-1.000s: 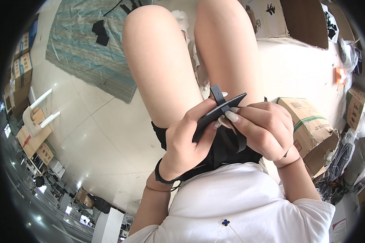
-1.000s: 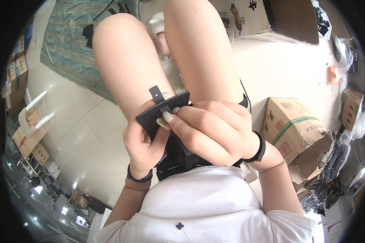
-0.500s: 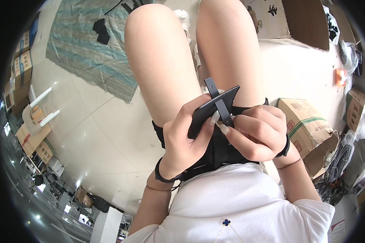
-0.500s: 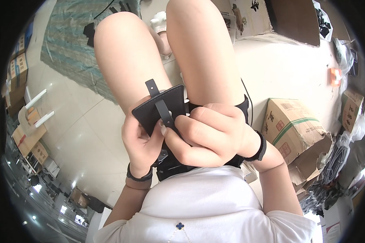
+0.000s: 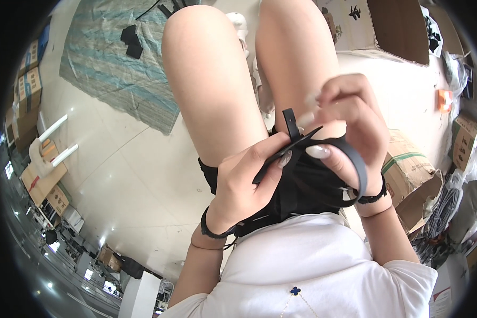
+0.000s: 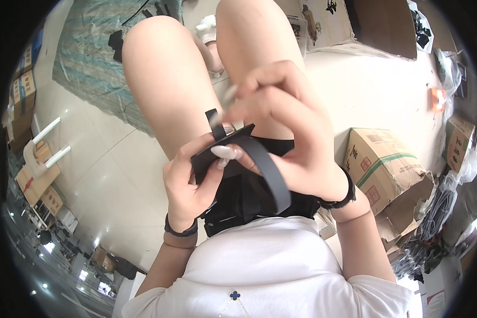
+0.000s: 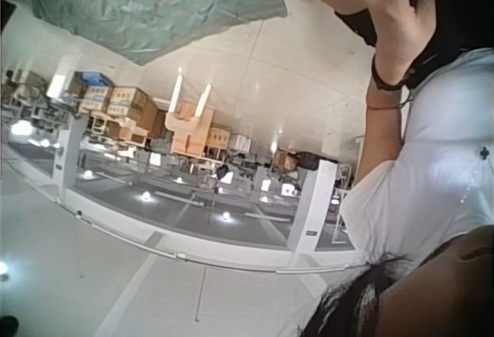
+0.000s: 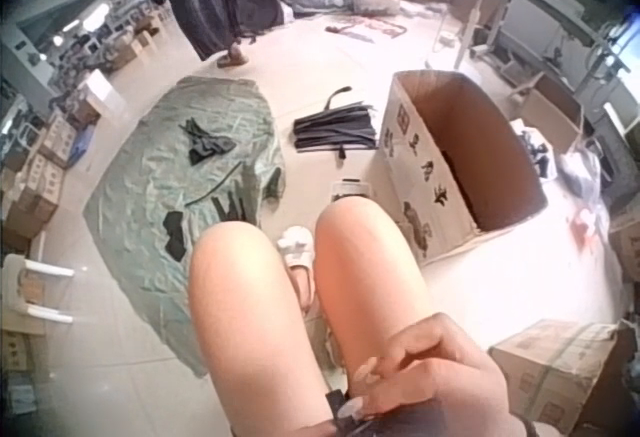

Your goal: Attaching straps and buckles to black identification tags.

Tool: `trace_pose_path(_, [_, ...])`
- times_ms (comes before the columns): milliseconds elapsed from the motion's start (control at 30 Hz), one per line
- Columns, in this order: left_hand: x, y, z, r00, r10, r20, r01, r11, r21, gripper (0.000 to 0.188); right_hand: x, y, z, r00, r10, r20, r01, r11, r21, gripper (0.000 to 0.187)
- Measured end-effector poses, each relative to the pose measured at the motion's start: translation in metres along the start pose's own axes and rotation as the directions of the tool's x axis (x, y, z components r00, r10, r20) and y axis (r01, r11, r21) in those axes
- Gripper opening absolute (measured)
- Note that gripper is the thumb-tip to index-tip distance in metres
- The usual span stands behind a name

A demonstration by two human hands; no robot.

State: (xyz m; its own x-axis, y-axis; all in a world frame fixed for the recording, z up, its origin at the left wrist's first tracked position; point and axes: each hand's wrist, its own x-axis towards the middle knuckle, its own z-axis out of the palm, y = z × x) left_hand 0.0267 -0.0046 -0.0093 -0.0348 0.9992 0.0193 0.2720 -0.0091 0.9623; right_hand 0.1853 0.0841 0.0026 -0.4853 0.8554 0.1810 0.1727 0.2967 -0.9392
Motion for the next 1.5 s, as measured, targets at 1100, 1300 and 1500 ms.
trace_pose_path(1100, [0.014,-0.002,0.003,0.964,-0.265,-0.033,0.251,0.942,-0.224,0.017,0.006,0.007,0.031,0.883,0.47,0.012,-0.431,0.799,0.419,0.02])
trace_pose_path(1300, [0.014,-0.002,0.001,0.961,-0.273,-0.049,0.258,0.945,-0.203,0.016,0.006,0.01,0.036,0.901,0.433,-0.002,-0.382,0.796,0.471,0.021])
trace_pose_path(1500, [0.016,-0.003,0.004,0.966,-0.257,-0.028,0.247,0.95,-0.191,0.015,0.002,0.016,0.033,0.923,0.384,-0.028,-0.33,0.826,0.457,0.02])
